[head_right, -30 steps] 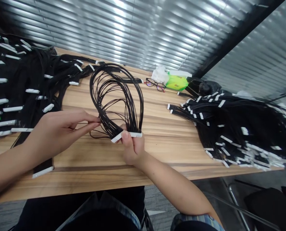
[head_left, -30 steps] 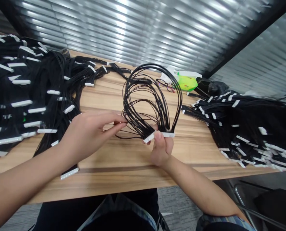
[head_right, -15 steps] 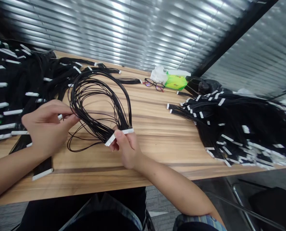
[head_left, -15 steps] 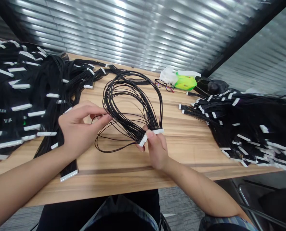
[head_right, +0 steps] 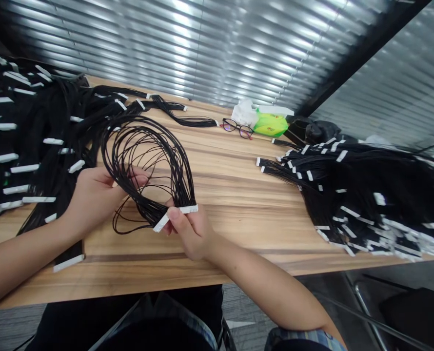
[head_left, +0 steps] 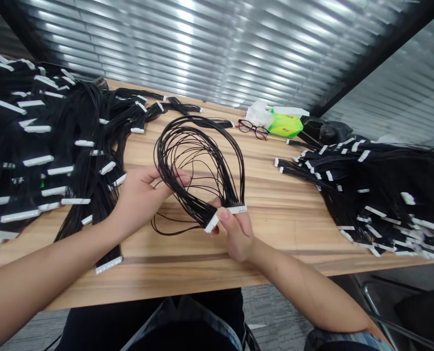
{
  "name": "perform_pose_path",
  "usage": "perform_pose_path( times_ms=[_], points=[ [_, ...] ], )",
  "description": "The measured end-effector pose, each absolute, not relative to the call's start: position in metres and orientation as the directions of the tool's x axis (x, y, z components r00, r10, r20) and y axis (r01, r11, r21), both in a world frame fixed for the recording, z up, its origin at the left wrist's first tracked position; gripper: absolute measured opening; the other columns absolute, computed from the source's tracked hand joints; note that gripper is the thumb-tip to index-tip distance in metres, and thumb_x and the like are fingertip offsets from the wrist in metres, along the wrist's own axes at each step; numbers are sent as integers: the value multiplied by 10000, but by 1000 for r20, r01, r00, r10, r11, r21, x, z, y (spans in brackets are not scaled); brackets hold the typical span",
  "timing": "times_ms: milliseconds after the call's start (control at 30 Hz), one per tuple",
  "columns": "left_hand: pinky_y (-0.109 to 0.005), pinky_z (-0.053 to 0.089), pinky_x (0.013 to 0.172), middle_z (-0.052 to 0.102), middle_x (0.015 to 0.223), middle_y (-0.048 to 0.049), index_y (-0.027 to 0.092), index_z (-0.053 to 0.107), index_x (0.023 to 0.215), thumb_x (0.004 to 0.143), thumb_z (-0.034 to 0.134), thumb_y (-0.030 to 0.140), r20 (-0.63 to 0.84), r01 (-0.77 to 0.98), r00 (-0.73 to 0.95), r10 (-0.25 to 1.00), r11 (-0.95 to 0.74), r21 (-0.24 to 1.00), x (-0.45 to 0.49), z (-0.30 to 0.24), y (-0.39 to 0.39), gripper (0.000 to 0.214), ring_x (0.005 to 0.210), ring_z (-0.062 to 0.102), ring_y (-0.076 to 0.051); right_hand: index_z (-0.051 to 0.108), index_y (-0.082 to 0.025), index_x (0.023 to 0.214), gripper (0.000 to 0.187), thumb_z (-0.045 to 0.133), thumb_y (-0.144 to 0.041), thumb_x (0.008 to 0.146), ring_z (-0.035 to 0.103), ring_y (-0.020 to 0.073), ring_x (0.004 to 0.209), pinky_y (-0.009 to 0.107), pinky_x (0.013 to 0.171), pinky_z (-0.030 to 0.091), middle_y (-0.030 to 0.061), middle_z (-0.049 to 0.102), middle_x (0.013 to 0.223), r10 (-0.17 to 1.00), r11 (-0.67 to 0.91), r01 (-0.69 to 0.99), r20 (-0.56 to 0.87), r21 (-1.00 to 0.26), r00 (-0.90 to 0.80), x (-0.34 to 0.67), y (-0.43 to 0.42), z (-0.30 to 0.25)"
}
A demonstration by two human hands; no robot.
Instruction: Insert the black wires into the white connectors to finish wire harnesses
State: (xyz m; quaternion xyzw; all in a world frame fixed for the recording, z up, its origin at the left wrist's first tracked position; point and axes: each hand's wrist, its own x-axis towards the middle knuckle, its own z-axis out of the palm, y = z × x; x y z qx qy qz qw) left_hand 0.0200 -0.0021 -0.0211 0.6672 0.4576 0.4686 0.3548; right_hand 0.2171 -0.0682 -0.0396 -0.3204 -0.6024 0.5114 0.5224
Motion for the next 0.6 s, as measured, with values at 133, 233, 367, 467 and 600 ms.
perform_pose_path(
  times_ms=[133,233,367,467,600],
  points=[
    [-350,673,834,813,903,-65,249,839,852,809,781,674,255,184,294,921,-317,930,29,-31,-3,430,868,762,-216,606,-223,689,505,468,-544,1054,464,136,554,307,548,362,-10,558,601,917,266,-118,289,-957,-275,216,-69,-39],
    [-357,651,932,812,997,-62,260,835,932,869,750,662,268,129,316,910,-321,938,30,-33,-2,416,965,756,-209,603,-219,699,491,485,-540,1051,461,130,553,300,543,354,-15,562,599,922,206,-153,244,-967,-301,216,-68,-37],
    [-281,608,865,775,959,-27,254,778,1083,979,667,604,298,79,294,908,-333,940,21,-29,4,383,924,711,-156,575,-217,703,484,542,-588,1013,444,118,527,283,524,353,-41,512,563,925,36,-236,122,-971,-359,215,-65,-33],
    [-259,595,775,709,905,-26,183,710,1063,1030,606,569,318,27,388,865,-356,934,16,-31,13,401,811,653,-118,553,-216,685,482,553,-574,1008,435,109,514,274,511,355,-49,481,562,869,-49,-281,97,-958,-484,216,-63,-31],
    [-201,532,621,647,818,-2,152,663,959,1047,590,545,301,-28,504,809,-333,943,15,-36,20,409,653,557,-72,537,-217,703,467,536,-564,1016,452,115,542,286,536,378,-37,490,602,790,-100,-274,91,-957,-606,219,-61,-27]
  ],
)
